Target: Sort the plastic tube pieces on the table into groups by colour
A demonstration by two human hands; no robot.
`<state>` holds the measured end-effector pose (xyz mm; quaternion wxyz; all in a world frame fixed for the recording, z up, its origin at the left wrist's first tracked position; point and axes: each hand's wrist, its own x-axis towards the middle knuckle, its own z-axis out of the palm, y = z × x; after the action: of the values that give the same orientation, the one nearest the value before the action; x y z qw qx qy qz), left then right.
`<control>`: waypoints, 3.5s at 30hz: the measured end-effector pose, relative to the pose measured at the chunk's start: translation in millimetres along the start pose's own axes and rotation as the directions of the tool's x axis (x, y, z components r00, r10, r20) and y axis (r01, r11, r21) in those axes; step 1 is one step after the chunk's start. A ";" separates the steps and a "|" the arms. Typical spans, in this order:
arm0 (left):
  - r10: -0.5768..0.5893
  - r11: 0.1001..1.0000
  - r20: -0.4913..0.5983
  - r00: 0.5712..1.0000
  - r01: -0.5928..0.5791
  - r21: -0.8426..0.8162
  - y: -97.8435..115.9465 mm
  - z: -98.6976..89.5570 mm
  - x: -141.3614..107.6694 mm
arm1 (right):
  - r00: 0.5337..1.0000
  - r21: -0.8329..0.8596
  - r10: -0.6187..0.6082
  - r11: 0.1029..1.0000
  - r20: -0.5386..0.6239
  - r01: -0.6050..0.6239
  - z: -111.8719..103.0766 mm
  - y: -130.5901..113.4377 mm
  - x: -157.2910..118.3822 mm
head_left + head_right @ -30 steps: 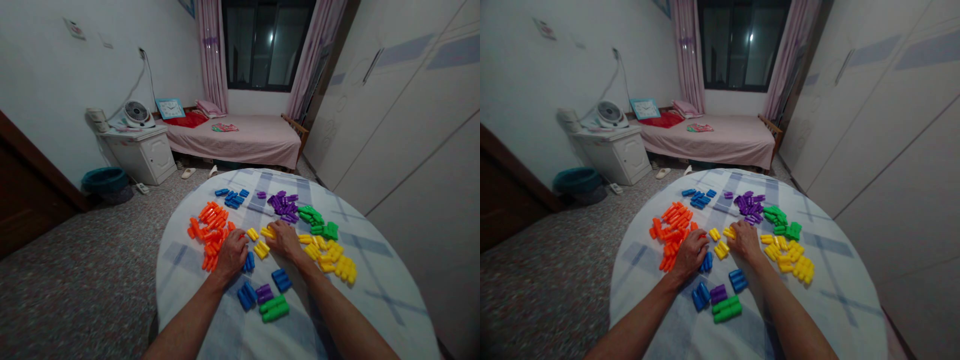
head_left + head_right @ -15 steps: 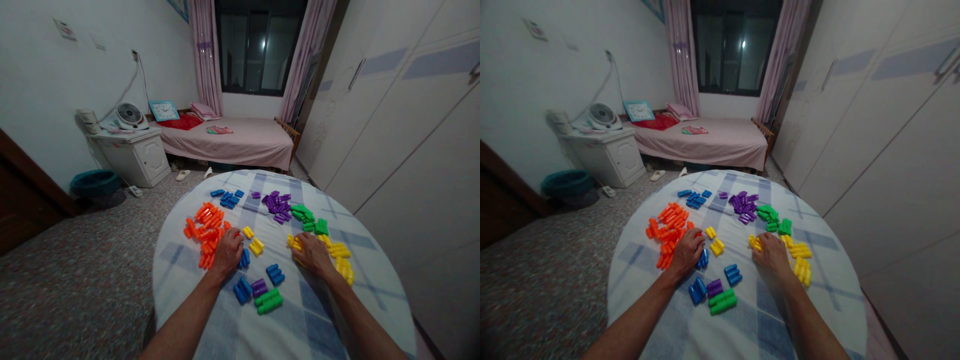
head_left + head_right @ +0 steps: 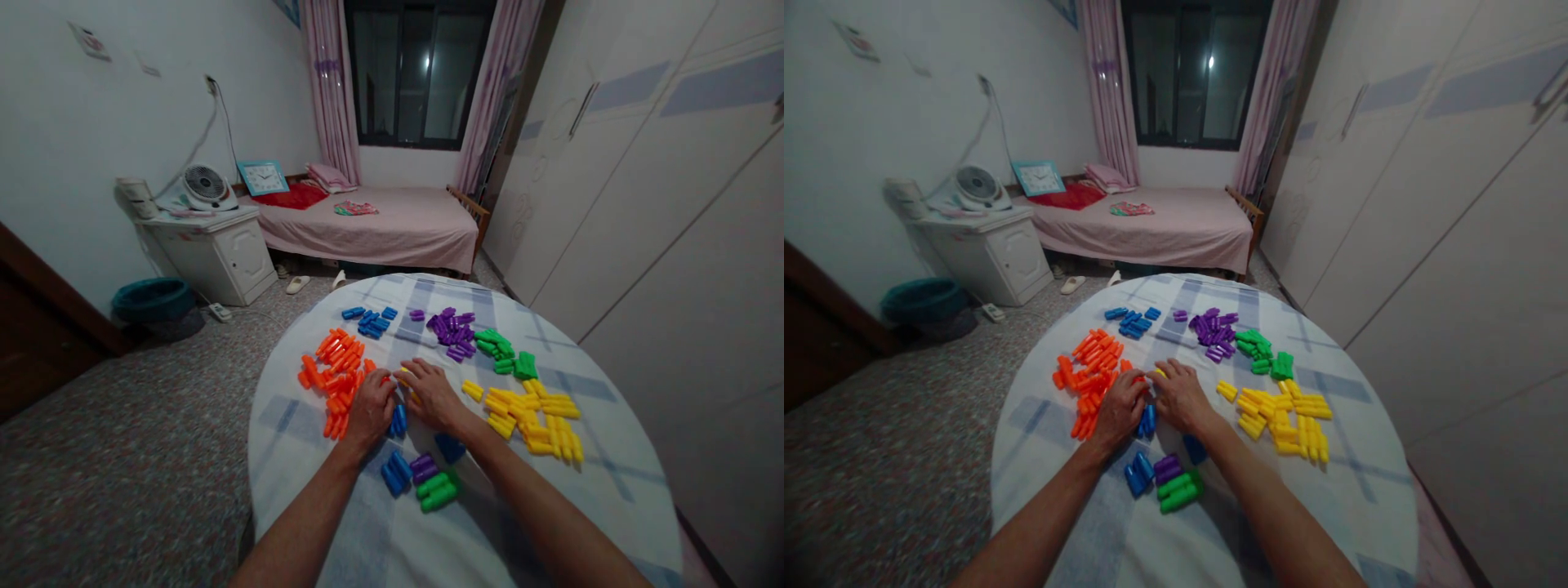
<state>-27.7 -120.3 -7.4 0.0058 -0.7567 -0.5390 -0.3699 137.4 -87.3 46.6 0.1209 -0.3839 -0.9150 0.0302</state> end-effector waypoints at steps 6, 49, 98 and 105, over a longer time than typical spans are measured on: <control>-0.017 1.000 0.000 1.000 0.017 0.020 0.8 0.2 0.0 | 0.997 -0.081 0.021 0.997 0.070 -0.015 12.9 0.5 10.4; 0.145 0.986 0.412 0.899 -0.097 -0.135 22.7 -39.7 -44.6 | 0.909 0.144 0.254 0.965 -0.331 -0.217 28.4 10.8 -115.3; 0.258 0.965 0.610 0.749 -0.224 -0.134 98.4 8.1 21.7 | 0.871 0.263 0.301 0.942 -0.388 -0.209 33.7 11.6 -116.3; 0.203 0.979 0.610 0.766 -0.175 -0.106 101.6 6.2 19.1 | 0.869 0.281 0.301 0.939 -0.392 -0.198 31.3 11.0 -115.9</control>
<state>61.8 -144.8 38.5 -0.1498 -0.8861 -0.4243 -0.1112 215.8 -160.6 -8.4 0.3583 -0.4799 -0.7980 0.0666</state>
